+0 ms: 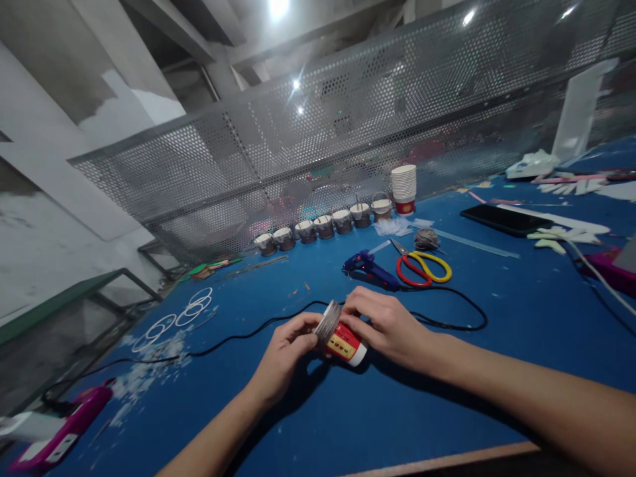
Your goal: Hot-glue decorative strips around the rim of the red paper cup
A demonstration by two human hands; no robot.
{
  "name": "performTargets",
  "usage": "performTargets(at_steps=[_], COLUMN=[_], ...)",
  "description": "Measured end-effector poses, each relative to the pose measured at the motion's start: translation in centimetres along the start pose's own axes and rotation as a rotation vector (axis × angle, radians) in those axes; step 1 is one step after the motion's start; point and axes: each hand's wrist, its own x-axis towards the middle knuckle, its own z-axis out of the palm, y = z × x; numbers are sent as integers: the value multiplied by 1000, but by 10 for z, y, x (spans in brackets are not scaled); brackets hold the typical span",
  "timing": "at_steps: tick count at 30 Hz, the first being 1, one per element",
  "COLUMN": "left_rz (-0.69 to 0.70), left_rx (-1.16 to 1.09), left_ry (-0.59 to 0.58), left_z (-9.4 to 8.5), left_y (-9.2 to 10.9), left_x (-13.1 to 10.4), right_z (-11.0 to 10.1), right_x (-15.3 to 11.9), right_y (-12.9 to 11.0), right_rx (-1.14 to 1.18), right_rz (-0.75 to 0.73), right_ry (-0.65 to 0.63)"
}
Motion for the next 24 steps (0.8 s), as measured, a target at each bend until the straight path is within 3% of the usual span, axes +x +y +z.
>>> performTargets(at_steps=[8,15,24], left_rz=[31,27,44], left_rx=[111,123,212], left_ry=[59,64,65], left_z=[3,6,17], left_y=[-1,3,9], left_x=[1,1,-3], right_z=[-5,0,2], right_x=[3,-1,-3], right_y=[-6,-5,-5], right_rx=[101,10,-144], right_rz=[89,-29,-128], right_ry=[-13,65,64])
